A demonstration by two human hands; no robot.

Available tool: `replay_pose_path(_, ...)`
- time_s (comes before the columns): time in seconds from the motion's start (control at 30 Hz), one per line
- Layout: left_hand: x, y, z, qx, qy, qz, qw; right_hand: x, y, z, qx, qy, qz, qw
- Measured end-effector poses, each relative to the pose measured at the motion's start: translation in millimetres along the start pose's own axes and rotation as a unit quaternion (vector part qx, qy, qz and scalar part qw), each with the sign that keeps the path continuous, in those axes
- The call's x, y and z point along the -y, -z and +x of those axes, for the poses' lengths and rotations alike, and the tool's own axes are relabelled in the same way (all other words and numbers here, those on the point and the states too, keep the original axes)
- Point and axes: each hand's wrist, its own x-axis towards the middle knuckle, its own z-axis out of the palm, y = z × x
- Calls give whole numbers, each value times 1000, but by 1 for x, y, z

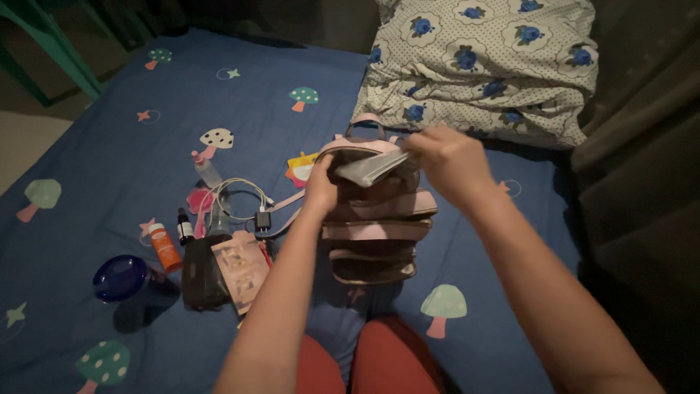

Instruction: The person sits on a bed and packs a pink backpack with items laid out on the bed, placing cosmetics, bottles, a notebook, a pouch, charging cables and pens into the bag's compartments and zipping them shut.

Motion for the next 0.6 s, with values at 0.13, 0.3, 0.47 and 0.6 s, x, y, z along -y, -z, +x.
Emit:
replay_pose_path(0.13,9,-7,4,-5,-44,-25,999,5,-28,-6,6,34,-30,999)
replay_pose_path(0.3,15,-8,3,-9,-61,-12,998,0,-67,-7,42,49,-42,997)
replay_pose_path(0.47,8,-1,-6,-3,-80,30,996,-6,-104,2,142,-3,-38,989)
replay_pose_path(0.6,-3,7,-9,12,-29,27,999,-9,-126,5,188,-4,-12,982)
